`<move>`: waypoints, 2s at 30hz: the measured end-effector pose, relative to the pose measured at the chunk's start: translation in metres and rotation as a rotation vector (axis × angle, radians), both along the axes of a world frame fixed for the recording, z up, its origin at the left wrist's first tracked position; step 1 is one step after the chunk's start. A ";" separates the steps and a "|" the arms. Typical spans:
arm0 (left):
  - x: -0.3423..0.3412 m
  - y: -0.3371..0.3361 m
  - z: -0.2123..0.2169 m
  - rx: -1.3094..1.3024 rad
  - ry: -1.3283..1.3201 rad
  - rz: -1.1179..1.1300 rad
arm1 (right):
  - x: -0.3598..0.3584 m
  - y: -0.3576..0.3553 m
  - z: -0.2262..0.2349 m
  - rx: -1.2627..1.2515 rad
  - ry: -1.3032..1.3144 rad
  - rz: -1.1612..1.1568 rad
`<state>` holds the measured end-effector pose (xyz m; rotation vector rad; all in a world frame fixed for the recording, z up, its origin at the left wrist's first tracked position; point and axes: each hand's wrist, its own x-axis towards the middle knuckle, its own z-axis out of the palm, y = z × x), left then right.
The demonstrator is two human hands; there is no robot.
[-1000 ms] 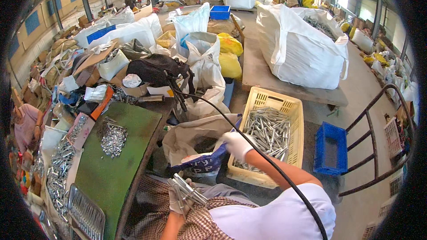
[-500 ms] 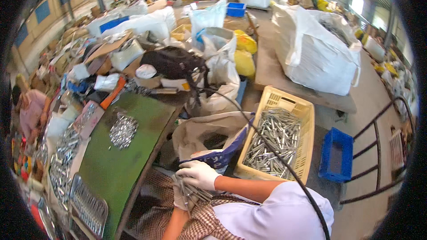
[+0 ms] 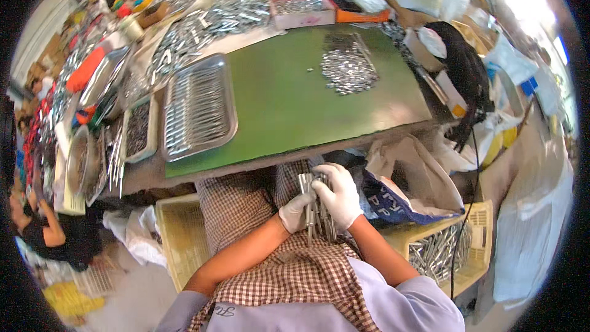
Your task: The person assembles metal components by inserting thin rods into small metal connectors, retrieving metal tubes from a crate, inserting the rods into the tubes, and attaching caps to the ends of the assemblies.
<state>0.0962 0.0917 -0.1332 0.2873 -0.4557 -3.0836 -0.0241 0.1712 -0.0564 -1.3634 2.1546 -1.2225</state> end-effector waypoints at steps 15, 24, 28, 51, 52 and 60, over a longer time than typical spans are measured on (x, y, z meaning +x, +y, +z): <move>-0.046 -0.095 0.183 -1.523 -0.001 0.812 | -0.037 -0.097 0.133 -0.629 0.105 0.374; -0.067 -0.129 0.119 -1.737 -0.348 0.926 | -0.054 -0.152 0.111 -0.489 0.074 0.502; -0.058 -0.124 0.137 -1.718 -0.536 0.803 | -0.057 -0.163 0.102 -0.575 -0.180 0.461; 0.065 -0.107 0.114 -1.487 -0.286 1.137 | 0.006 -0.227 0.162 -0.104 -0.224 0.665; 0.068 -0.114 0.089 -1.235 -0.301 1.010 | 0.017 -0.244 0.144 -0.059 -0.221 0.675; 0.091 -0.115 0.059 -1.044 -0.489 1.242 | 0.063 -0.320 0.109 0.188 0.611 0.674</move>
